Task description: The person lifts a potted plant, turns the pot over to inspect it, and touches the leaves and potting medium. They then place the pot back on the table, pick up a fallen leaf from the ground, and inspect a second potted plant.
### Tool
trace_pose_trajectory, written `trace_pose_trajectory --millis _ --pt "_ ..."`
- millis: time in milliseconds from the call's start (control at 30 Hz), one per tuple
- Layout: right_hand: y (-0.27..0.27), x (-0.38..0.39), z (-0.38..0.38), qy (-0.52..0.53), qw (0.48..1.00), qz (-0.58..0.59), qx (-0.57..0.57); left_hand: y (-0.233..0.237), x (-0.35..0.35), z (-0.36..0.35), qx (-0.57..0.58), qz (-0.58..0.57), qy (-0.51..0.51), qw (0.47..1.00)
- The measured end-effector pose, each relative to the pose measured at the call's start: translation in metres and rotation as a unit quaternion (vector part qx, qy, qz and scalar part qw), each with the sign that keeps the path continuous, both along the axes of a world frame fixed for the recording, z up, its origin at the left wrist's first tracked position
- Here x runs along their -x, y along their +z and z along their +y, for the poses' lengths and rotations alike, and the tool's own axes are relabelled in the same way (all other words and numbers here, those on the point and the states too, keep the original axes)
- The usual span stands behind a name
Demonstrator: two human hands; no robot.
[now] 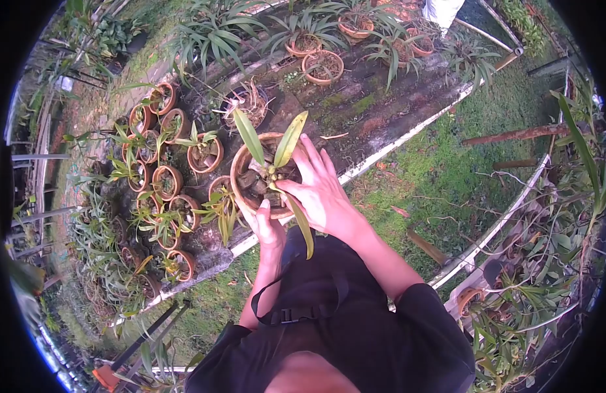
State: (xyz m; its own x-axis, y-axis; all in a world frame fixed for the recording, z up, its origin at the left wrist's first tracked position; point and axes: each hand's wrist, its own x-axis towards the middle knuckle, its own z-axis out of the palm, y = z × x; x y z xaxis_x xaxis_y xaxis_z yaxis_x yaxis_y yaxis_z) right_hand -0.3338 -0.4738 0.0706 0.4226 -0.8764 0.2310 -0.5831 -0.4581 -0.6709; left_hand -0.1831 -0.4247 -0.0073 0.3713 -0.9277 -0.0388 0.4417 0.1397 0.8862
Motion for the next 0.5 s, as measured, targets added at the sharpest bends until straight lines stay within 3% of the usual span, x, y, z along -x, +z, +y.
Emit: trace_pose_trajectory --millis 200,400,500 --pt "-0.01 0.002 -0.004 0.004 0.999 -0.045 -0.019 -0.002 -0.002 0.0 0.006 -0.075 -0.005 0.997" --pt "-0.019 0.0 0.003 -0.052 0.99 -0.127 -0.038 0.006 -0.003 -0.002 -0.037 -0.06 0.011 0.997" --pt "-0.019 0.0 0.004 -0.085 0.989 -0.114 -0.028 0.013 -0.001 -0.003 -0.039 -0.059 0.018 0.997"
